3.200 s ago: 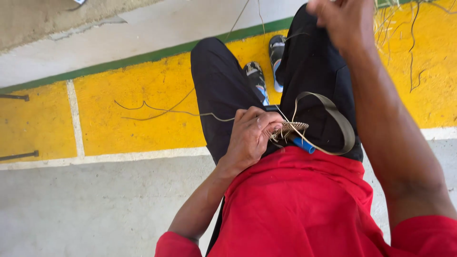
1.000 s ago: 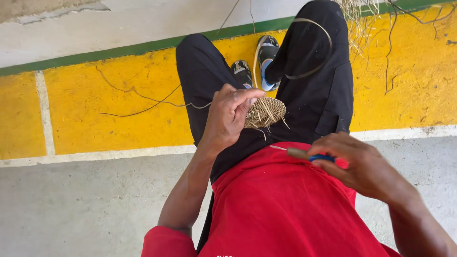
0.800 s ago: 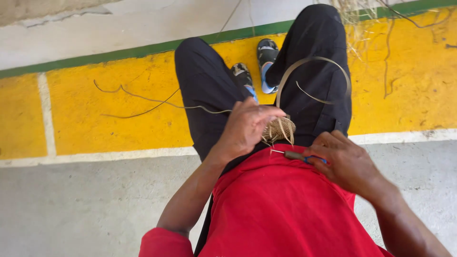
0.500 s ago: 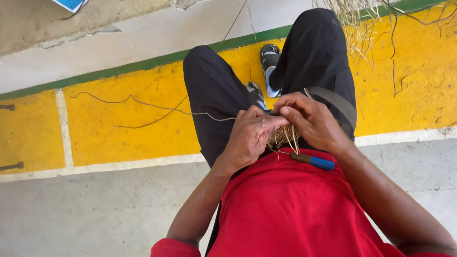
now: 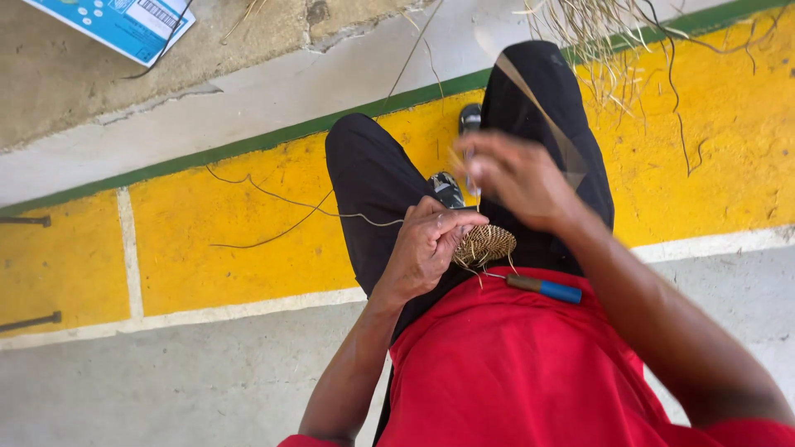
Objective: The person is weaving a small circular object, possibly a coaster, using dried plant fibers or straw.
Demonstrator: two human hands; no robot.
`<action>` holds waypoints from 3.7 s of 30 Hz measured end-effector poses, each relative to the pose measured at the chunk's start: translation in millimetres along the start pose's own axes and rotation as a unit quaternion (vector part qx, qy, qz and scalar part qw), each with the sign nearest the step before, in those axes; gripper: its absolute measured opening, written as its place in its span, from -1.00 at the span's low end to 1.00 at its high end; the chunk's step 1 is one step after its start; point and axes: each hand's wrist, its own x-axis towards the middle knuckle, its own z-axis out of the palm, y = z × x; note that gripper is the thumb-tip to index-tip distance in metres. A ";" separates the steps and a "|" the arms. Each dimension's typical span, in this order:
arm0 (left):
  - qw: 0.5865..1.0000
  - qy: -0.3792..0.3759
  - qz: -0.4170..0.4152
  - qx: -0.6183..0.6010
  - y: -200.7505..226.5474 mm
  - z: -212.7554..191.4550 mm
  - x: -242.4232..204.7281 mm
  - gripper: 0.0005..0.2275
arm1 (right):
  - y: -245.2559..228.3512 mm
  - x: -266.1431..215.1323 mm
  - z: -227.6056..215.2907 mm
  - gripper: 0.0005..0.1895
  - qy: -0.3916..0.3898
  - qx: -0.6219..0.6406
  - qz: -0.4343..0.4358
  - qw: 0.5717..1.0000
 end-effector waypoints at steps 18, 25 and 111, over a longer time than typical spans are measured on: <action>0.999 -0.028 -0.012 -0.041 1.7 0.2 1.0 -0.87 | -8.2 -6.9 22.2 -0.92 0.059 0.037 0.063 0.996; 0.995 -0.040 -0.077 -0.055 -0.8 7.3 2.0 -0.86 | -4.6 16.6 -0.3 -0.93 0.040 0.101 -0.003 0.994; 0.998 0.000 -0.045 0.039 12.6 7.7 -19.4 -0.87 | -22.9 -60.0 1.4 -0.84 -0.026 -0.044 0.043 0.998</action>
